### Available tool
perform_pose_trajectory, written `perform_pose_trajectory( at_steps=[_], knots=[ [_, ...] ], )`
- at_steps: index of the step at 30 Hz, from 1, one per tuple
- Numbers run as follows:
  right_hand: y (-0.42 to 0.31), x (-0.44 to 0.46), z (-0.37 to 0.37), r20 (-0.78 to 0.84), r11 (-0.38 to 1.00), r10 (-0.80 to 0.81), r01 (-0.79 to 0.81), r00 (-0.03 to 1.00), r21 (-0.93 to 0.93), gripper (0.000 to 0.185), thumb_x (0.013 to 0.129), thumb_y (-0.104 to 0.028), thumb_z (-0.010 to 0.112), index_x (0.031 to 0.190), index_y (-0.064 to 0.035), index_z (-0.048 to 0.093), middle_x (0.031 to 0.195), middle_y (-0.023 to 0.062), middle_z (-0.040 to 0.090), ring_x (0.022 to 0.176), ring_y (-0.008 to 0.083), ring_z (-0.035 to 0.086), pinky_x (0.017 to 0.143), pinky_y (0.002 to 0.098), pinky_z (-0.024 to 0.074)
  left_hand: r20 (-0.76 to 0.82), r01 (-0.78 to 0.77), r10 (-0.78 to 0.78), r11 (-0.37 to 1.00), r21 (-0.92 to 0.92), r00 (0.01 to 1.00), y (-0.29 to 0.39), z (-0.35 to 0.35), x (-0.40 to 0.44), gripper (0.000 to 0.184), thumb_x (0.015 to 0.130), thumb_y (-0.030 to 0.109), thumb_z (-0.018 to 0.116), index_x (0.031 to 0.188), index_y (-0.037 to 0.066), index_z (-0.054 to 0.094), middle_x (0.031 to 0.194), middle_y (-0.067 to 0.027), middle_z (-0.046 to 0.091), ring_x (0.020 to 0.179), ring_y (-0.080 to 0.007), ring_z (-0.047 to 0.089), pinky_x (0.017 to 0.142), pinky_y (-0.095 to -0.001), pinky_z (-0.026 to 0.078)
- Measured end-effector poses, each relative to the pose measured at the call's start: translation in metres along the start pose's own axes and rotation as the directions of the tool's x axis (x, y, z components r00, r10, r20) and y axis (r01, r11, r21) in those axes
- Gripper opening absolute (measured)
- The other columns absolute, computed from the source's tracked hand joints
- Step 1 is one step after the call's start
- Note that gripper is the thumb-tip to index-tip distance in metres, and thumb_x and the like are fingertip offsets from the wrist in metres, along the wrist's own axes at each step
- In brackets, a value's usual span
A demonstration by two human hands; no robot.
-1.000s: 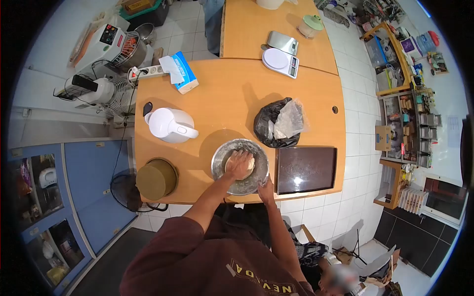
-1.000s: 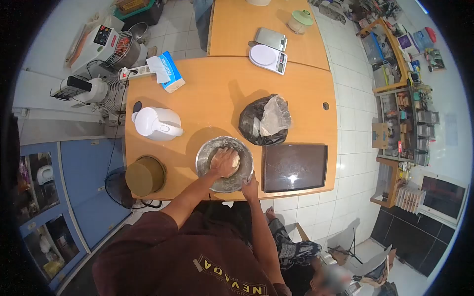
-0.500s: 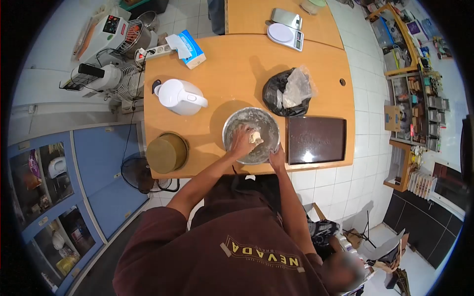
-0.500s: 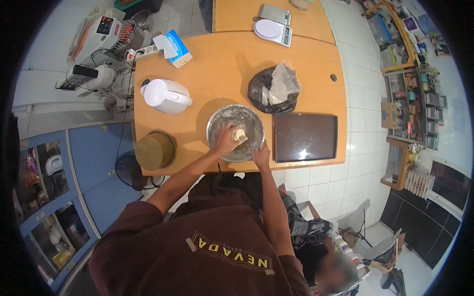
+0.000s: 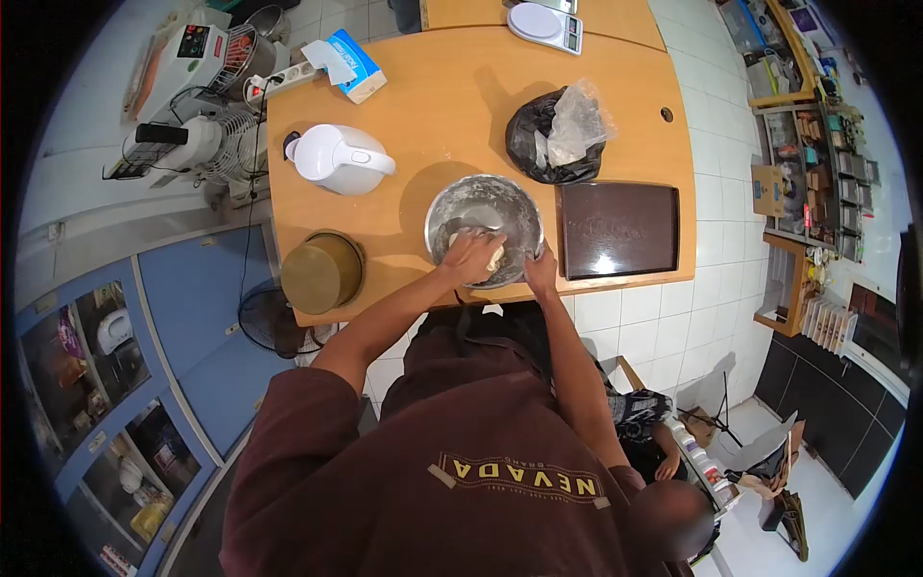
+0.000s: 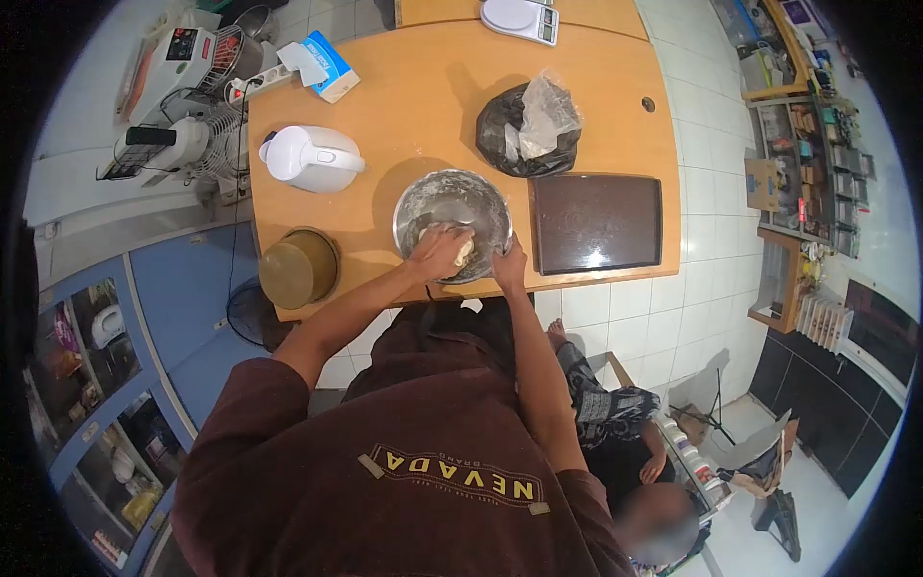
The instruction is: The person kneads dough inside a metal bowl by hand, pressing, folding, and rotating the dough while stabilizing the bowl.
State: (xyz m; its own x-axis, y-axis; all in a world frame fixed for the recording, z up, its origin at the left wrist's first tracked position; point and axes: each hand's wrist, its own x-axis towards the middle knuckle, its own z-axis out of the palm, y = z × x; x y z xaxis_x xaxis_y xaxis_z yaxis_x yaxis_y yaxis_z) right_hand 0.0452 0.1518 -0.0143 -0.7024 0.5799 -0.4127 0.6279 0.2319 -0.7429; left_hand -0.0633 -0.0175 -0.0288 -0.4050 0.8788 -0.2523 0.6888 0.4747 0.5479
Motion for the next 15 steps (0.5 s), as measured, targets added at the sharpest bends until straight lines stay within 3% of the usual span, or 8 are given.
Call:
perform_pose_trajectory(
  at_steps=[8, 15],
  knots=[
    [0.000, 0.003, 0.000, 0.018, 0.998, -0.013, 0.012, 1.000, 0.056, 0.050, 0.083, -0.005, 0.065, 0.132, 0.0006, 0.056, 0.109, 0.0275, 0.071, 0.109, 0.0427, 0.067, 0.091, 0.0461, 0.0540, -0.088, 0.092, -0.071, 0.959, 0.268, 0.994, 0.005, 0.009, 0.015, 0.073, 0.076, 0.041, 0.079, 0.141, 0.019, 0.055, 0.137, -0.0096, 0.058, 0.130, -0.0333, 0.052, 0.105, -0.0593, 0.036],
    [-0.014, -0.004, -0.004, 0.019, 0.997, 0.010, -0.011, 1.000, 0.073, 0.049, 0.085, -0.003, 0.062, 0.133, 0.0006, 0.056, 0.107, 0.0272, 0.071, 0.105, 0.0409, 0.070, 0.087, 0.0439, 0.0545, -0.102, 0.352, -0.349, 0.936, 0.016, 0.932, 0.010, 0.003, 0.062, 0.066, 0.081, 0.052, 0.069, 0.133, 0.013, 0.062, 0.133, -0.0121, 0.063, 0.135, -0.0314, 0.050, 0.111, -0.0562, 0.031]
  ],
)
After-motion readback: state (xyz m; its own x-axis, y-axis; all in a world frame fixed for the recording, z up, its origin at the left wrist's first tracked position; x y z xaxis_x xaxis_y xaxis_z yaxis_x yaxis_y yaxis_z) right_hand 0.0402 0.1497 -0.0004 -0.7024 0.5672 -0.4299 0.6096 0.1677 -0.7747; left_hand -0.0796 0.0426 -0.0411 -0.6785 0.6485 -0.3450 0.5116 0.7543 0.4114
